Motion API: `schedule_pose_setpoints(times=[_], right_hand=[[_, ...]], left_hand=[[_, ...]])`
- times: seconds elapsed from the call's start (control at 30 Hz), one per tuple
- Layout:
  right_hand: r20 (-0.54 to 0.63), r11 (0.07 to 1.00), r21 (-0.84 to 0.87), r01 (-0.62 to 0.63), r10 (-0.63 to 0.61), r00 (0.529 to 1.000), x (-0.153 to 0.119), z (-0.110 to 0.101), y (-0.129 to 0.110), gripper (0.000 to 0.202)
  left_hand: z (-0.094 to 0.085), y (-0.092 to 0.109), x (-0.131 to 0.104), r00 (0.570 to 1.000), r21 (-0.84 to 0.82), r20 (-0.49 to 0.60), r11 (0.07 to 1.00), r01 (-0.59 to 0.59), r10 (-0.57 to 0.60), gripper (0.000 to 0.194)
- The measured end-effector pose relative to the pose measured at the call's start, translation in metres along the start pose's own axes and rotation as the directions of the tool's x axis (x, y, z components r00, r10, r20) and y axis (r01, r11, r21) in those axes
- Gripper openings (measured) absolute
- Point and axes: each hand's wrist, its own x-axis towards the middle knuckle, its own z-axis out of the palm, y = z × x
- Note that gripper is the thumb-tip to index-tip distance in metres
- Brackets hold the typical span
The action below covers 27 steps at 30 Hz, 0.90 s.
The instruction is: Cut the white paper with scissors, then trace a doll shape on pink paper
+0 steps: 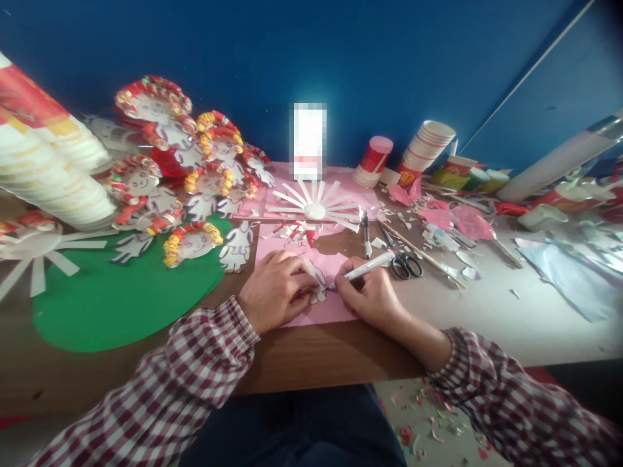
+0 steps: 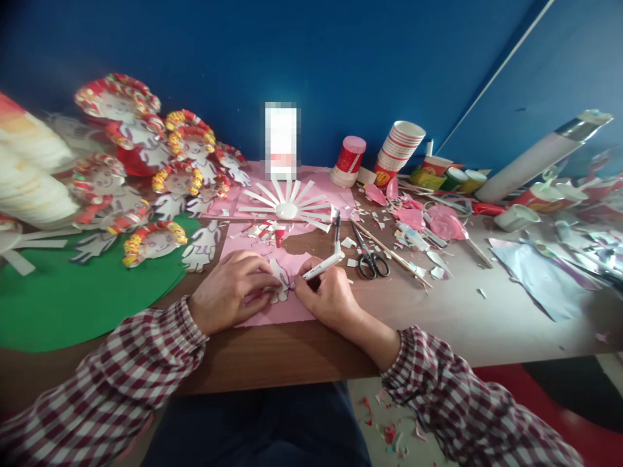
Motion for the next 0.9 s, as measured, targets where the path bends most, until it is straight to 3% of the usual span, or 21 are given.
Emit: schedule_pose_setpoints(times=[0.43,0.9], right_hand=[[0.066,0.991,0.111,0.080,-0.087,0.994,0.0003,0.0008,-0.0022,0.004],[0.090,0.990,0.122,0.067,-0.079,0.993,0.0000,0.0004,-0.0045,0.001]], left_hand=[[0.0005,-0.0004,0.0006,1.000,0.016,0.016,1.000,0.006,-0.006,0.019],[0.0008,-0.0007,-0.0001,1.000,0.016,0.012,1.000,0.009,-0.009,0.018]])
